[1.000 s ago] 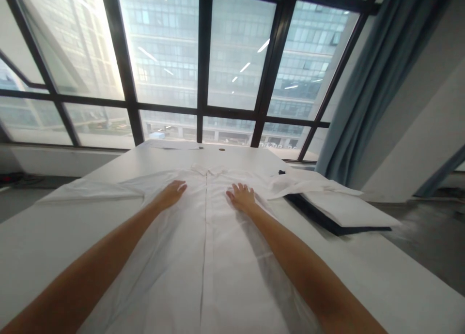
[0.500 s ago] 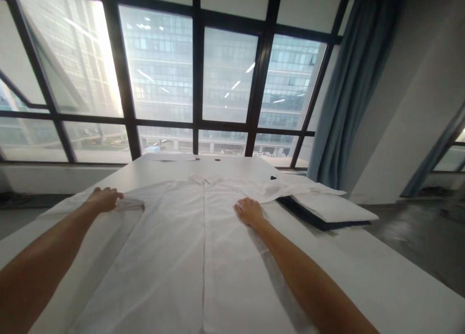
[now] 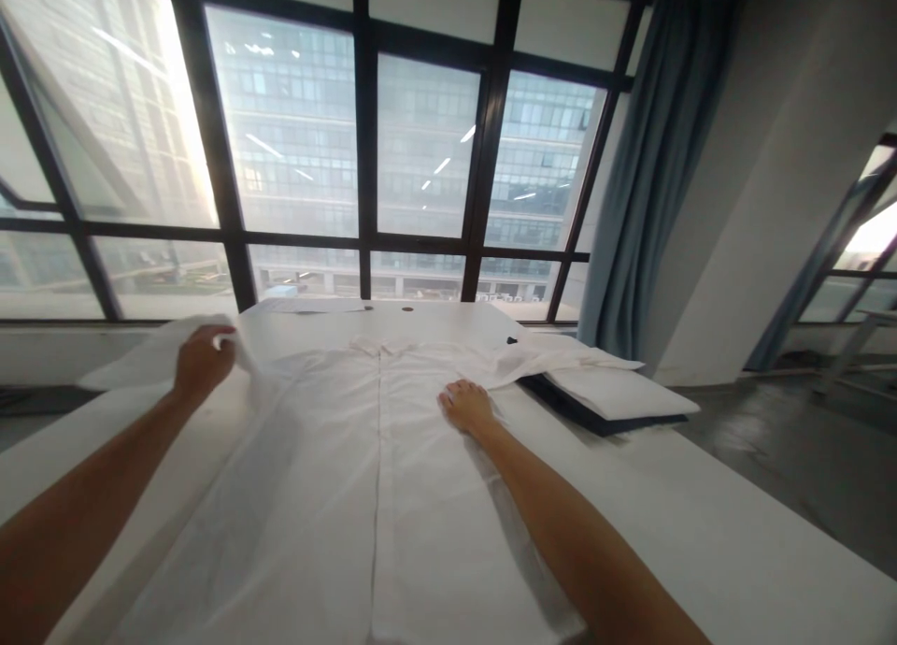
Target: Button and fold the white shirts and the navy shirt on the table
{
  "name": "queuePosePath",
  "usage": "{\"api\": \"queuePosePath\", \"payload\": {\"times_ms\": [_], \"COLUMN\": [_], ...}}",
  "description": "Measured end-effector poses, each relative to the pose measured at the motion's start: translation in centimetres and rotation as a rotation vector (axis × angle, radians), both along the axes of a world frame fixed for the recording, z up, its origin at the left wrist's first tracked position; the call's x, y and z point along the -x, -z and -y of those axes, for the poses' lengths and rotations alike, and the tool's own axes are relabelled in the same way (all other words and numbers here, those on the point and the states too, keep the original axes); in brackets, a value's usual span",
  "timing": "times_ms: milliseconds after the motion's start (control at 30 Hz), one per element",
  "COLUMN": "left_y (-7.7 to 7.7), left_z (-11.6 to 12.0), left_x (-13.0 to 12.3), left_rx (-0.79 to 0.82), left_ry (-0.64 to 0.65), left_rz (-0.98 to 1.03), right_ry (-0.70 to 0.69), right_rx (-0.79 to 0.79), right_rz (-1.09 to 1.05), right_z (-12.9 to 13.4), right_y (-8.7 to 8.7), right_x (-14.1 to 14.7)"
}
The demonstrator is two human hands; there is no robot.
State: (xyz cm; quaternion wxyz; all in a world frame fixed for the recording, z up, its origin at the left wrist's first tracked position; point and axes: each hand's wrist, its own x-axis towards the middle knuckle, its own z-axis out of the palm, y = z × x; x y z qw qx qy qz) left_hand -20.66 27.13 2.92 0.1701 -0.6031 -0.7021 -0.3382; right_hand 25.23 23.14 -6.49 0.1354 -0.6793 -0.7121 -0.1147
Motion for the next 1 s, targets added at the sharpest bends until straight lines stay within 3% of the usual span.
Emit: {"api": "queuePosePath", "payload": {"times_ms": [67,133,167,233,367,467,533,600,700,767,900,1000], "left_y": [1.2,3.1,4.0,5.5,6.5,6.1,5.8,5.6,5.9,6.6,8.5,9.5], "left_z": [2.1,4.2,5.1,6.4,6.9,6.6,6.0,5.2,3.3,2.1,1.0,0.8], "left_x": [-3.8,-6.8,-7.9,-9.0,-8.3,-7.5,-7.1,-6.9,-6.2,-5.4,-4.0,-3.4], "left_rx": [-0.027,0.149,0.227,0.343,0.429,0.466,0.487,0.465,0.385,0.396,0.552,0.631], "left_ry": [0.389,0.786,0.904,1.023,1.025,1.01,0.987,0.897,0.663,0.554,0.523,0.519], "left_rz": [-0.166,-0.358,-0.409,-0.426,-0.244,-0.043,0.099,0.16,0.019,-0.094,-0.21,-0.286], "right_ry": [-0.004,-0.003,-0.007,-0.032,-0.134,-0.246,-0.294,-0.314,-0.305,-0.274,-0.247,-0.122], "right_rx": [-0.012,-0.021,-0.023,0.002,0.122,0.394,0.595,0.687,0.701,0.685,0.762,0.785], "right_rz": [-0.02,-0.094,-0.179,-0.404,-0.688,-0.811,-0.733,-0.533,-0.409,-0.568,-0.997,-0.798], "right_z": [0.0,0.0,0.0,0.1,0.3,1.0,1.8,3.0,5.3,7.0,10.4,12.6], "right_y": [0.0,-0.4,-0.7,-1.5,-3.2,-4.3,-5.2,-6.0,-7.3,-7.9,-8.2,-7.8], "right_x": [0.0,0.0,0.0,0.1,0.4,0.5,0.7,1.0,1.5,1.7,1.3,0.5]}}
